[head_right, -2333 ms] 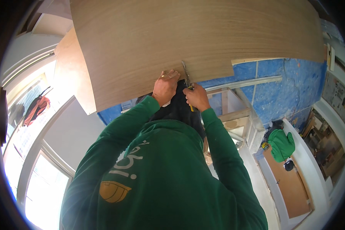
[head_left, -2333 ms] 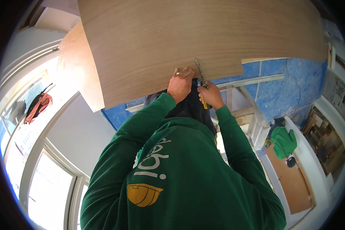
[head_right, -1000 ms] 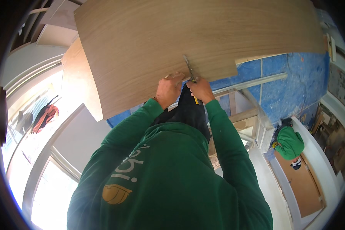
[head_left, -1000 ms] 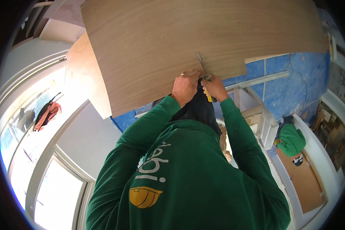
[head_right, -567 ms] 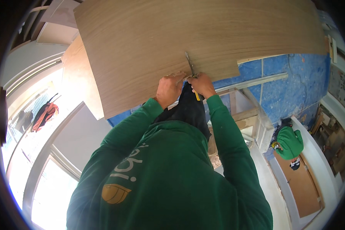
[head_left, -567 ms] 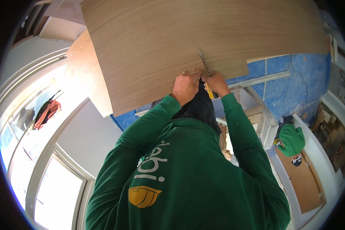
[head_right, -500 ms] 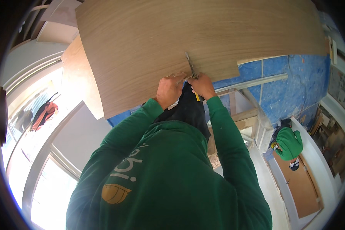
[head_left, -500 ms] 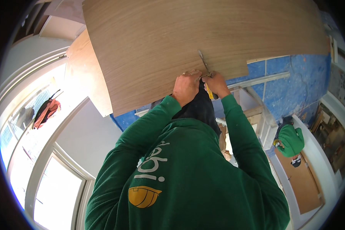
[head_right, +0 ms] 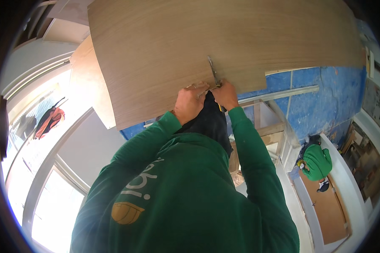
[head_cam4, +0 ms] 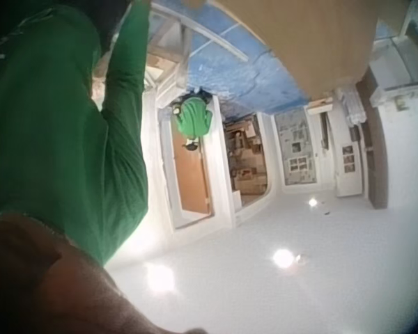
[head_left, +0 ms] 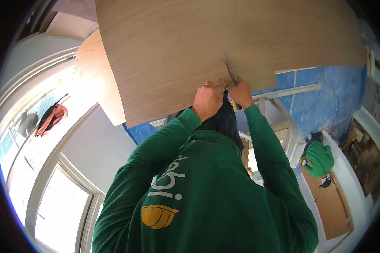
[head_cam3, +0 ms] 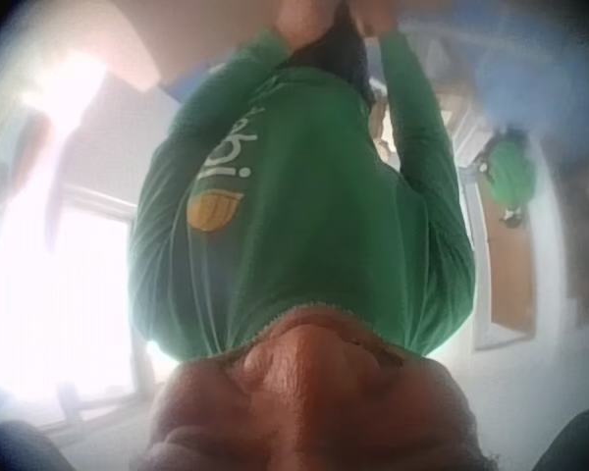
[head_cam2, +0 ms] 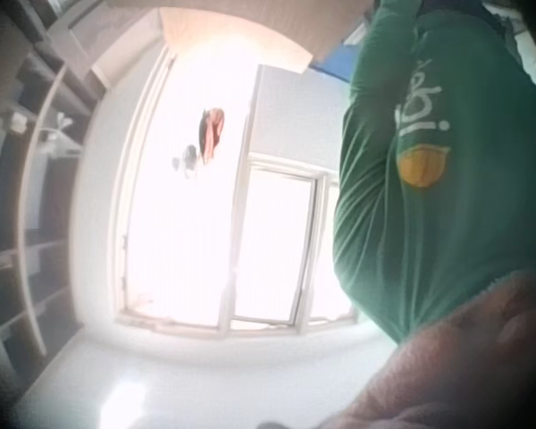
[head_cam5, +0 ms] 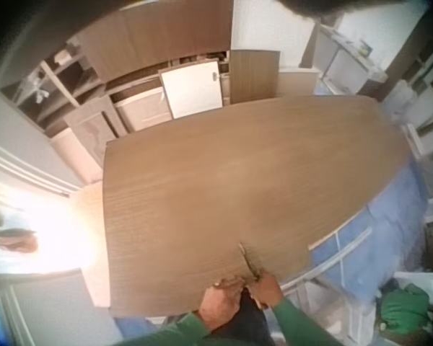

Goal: The person retrieves a utility knife and cuts a large sheet of laminate flooring. They then use tin snips to trim the edges of the cut piece. Finally, they measure the trimmed laminate with a tape measure.

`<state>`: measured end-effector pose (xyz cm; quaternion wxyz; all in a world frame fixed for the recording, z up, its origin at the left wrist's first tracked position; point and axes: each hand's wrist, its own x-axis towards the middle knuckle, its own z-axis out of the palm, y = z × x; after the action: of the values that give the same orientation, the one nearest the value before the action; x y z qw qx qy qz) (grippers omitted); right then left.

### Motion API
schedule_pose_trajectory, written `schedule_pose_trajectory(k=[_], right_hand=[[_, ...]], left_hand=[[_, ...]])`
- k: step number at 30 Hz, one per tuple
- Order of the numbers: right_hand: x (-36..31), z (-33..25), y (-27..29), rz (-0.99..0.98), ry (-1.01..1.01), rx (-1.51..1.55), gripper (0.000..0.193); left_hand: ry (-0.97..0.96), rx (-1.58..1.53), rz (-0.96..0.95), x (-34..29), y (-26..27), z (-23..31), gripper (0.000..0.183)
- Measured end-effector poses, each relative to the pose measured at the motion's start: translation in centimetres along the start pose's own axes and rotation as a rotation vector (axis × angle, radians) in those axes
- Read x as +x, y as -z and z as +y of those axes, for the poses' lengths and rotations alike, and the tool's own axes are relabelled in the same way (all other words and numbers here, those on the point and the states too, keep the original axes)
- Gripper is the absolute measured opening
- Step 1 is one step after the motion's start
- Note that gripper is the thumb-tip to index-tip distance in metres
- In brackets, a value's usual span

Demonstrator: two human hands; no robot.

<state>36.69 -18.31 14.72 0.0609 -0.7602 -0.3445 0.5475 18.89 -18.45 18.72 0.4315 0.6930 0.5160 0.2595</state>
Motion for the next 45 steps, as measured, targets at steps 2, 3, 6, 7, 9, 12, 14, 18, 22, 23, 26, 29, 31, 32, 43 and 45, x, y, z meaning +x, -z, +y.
schedule_pose_trajectory(k=[2,3,6,7,9,12,14,18,22,23,26,29,31,32,43,45], right_hand=[[-0.4,-0.2,-0.2,0.023,0.013,0.008,0.036],[-0.2,0.0,-0.3,0.033,0.031,0.0,0.035],[1.6,1.7,-0.4,0.05,0.083,-0.053,0.031],[2.4,2.1,-0.3,0.05,0.09,-0.085,0.03],[2.7,2.1,-0.4,0.024,0.071,-0.078,0.029],[1.7,0.5,-0.2,-0.003,0.04,-0.015,0.028],[2.0,1.5,-0.6,0.031,0.07,-0.033,0.029],[1.2,0.0,-0.4,0.057,0.079,-0.107,0.033],[5.5,4.8,-1.0,0.136,0.255,-0.283,0.036],[6.0,5.8,-1.3,0.154,0.319,-0.344,0.036],[4.3,2.7,-1.0,0.105,0.205,-0.262,0.035],[4.3,4.2,-1.4,0.123,0.225,-0.188,0.035],[3.6,3.4,-1.5,0.144,0.239,-0.181,0.036],[3.2,2.9,-1.7,0.154,0.246,-0.179,0.036],[7.1,4.5,-2.4,0.115,0.139,-0.042,0.053],[6.1,4.0,-2.1,0.111,0.224,-0.062,0.054]], left_hand=[[0.001,0.012,-0.009,0.0,0.2,-0.3,0.024],[-0.003,0.018,-0.014,0.2,0.3,-0.3,0.024],[-0.005,0.016,-0.019,0.1,0.5,0.3,0.024],[0.01,0.024,-0.038,0.2,0.7,0.5,0.024],[0.047,0.043,-0.07,0.4,1.0,0.7,0.024],[0.014,0.002,-0.027,0.1,0.8,0.4,0.023],[-0.01,-0.003,0.002,0.3,0.6,0.2,0.022],[-0.002,-0.004,0.003,0.3,1.1,0.2,0.024],[-0.01,0.006,-0.077,0.7,1.7,1.0,0.028],[0.003,-0.002,-0.07,0.7,1.7,1.0,0.028],[0.008,-0.009,-0.012,0.1,1.2,0.4,0.028],[-0.022,-0.019,0.008,0.1,1.2,0.5,0.028],[-0.022,-0.019,0.009,0.2,1.1,0.6,0.028],[-0.015,-0.014,0.008,0.2,1.1,0.6,0.028],[-0.02,-0.036,-0.007,0.0,1.7,1.6,0.027],[-0.036,-0.051,0.005,-0.1,1.8,1.6,0.028]])
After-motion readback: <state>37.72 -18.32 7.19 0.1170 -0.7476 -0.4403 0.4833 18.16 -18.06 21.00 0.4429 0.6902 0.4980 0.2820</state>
